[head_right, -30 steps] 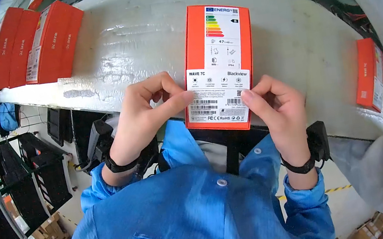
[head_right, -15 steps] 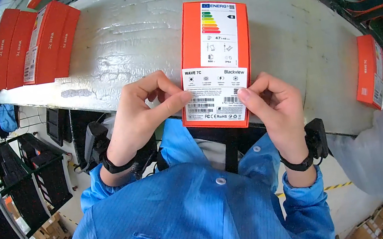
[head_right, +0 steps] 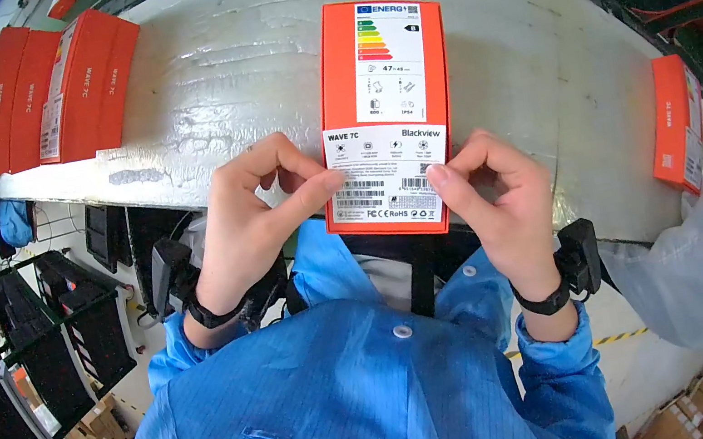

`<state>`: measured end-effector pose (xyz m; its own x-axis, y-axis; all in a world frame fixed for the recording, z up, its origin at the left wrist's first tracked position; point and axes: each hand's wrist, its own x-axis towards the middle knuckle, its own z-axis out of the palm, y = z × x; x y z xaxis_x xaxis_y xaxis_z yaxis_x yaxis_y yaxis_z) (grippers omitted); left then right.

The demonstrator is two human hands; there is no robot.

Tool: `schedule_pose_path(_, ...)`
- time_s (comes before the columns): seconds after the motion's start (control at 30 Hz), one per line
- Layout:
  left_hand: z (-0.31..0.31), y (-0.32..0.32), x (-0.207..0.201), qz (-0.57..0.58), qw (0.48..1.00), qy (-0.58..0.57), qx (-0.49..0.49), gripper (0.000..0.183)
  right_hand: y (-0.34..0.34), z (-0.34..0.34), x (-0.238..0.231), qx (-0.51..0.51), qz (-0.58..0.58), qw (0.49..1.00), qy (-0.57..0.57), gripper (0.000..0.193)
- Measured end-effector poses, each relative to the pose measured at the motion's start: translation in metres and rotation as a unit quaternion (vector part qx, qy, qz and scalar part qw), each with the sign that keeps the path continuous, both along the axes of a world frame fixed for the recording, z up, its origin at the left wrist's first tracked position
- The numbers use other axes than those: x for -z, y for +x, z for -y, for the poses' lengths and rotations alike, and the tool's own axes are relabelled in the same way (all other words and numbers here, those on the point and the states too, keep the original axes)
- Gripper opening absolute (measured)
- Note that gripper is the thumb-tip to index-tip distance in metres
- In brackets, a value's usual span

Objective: Applying energy labels and product identification stickers to red cardboard boxes on an assembly line.

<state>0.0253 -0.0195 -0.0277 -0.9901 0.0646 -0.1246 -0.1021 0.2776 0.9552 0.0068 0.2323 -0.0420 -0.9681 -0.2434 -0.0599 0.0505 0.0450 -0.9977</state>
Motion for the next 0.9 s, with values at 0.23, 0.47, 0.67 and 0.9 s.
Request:
schedule_pose_path(0.23, -0.0016, -0.0002, -0.0005, -0.009, 1.000, -0.011, -0.002, 0.015, -0.0004, -0.0008, 0.0025, 0.005, -0.019, 1.000, 0.016, 0.020)
schedule_pose_path(0.47, -0.0024, -0.0005, -0.0019, -0.011, 1.000, -0.014, -0.003, 0.016, -0.0018, 0.0003, 0.0020, 0.004, -0.039, 0.999, 0.019, 0.020)
schedule_pose_path(0.67, -0.0018, 0.0010, -0.0012, -0.020, 0.999, -0.025, -0.001, 0.017, -0.0004, 0.0009, 0.0027, 0.011, -0.048, 0.998, 0.030, 0.020)
schedule_pose_path(0.9, -0.0075, 0.0042, 0.0004, -0.161, 0.975, -0.151, 0.004, 0.021, 0.0027, 0.0055, -0.0052, 0.030, -0.242, 0.950, 0.193, 0.018)
